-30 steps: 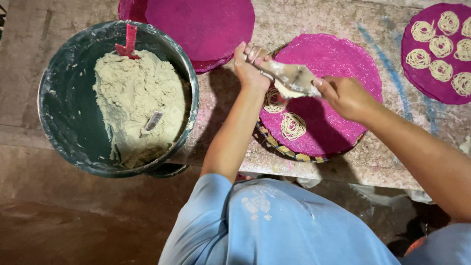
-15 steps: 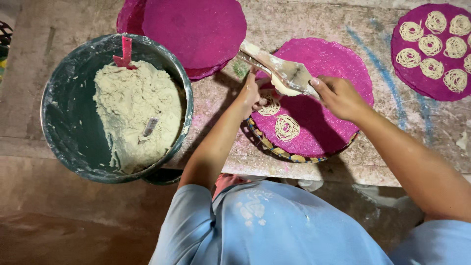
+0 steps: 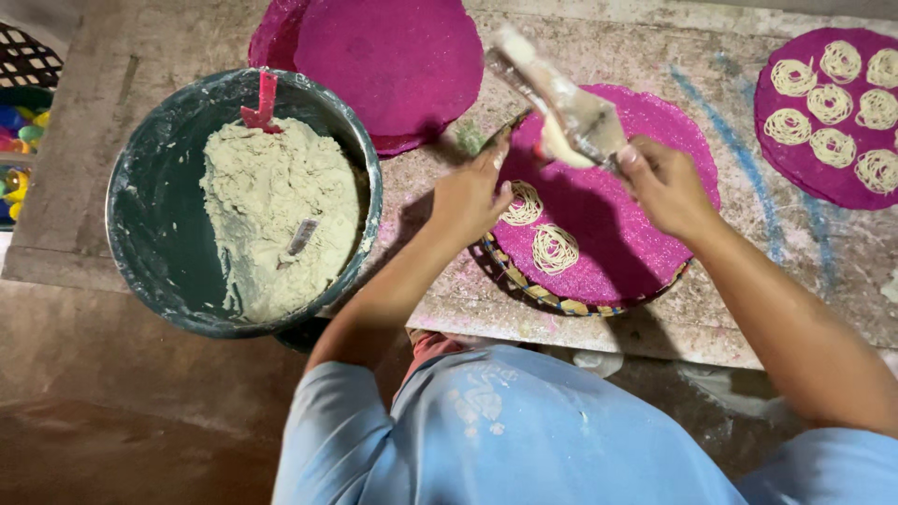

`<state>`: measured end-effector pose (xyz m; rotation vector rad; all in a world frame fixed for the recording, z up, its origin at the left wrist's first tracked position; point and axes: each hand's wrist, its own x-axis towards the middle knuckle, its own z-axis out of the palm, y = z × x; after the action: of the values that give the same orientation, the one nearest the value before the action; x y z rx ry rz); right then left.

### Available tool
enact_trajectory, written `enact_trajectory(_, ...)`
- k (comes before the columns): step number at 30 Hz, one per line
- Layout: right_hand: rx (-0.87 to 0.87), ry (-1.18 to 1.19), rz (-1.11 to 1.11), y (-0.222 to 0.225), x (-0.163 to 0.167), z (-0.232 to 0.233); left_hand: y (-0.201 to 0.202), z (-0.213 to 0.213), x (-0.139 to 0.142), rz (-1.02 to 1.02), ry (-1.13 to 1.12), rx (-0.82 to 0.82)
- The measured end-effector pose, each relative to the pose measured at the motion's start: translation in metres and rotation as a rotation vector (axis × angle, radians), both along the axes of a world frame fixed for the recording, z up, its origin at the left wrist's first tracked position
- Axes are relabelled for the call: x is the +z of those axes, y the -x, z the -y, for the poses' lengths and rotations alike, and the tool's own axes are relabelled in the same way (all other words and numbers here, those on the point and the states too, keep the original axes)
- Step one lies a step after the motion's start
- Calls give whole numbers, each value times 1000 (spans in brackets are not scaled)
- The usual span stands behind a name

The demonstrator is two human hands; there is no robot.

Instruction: The person uses a manual dough press to extrude dough into spiral shapes onto a pink mat. They repeatedly load dough into the press, squeeze the handles to form noodles, and arrange the spirals on the mat.

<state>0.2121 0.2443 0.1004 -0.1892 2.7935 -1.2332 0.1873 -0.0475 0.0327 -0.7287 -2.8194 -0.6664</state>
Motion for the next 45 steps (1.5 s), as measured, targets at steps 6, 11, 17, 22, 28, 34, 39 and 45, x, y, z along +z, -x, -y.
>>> enact_trajectory(6,498,-173,-211,-36,119,71,-29,45,76,963,-955,-335)
enact_trajectory(11,952,-267,-1014,-25,191,136,-88,100,103,1365,-1129,-946)
enact_trajectory(17,1338,117,84,-35,159,191,-121,187,111,1338,-1015,-1135)
enact_trajectory(22,1408,258,60,-34,139,232,-132,262,95,1259,-1087,-999)
enact_trajectory(28,1353,134,-217,-3,150,249,-143,384,68,775,-1615,-521)
enact_trajectory(34,1220,-637,-1327,67,175,298,-147,424,11,739,-1728,-232)
enact_trajectory(39,966,-621,-1549,88,164,358,-150,365,-21,952,-1777,-251)
enact_trajectory(45,916,-590,-580,34,44,400,-150,372,11,-61,-1095,428)
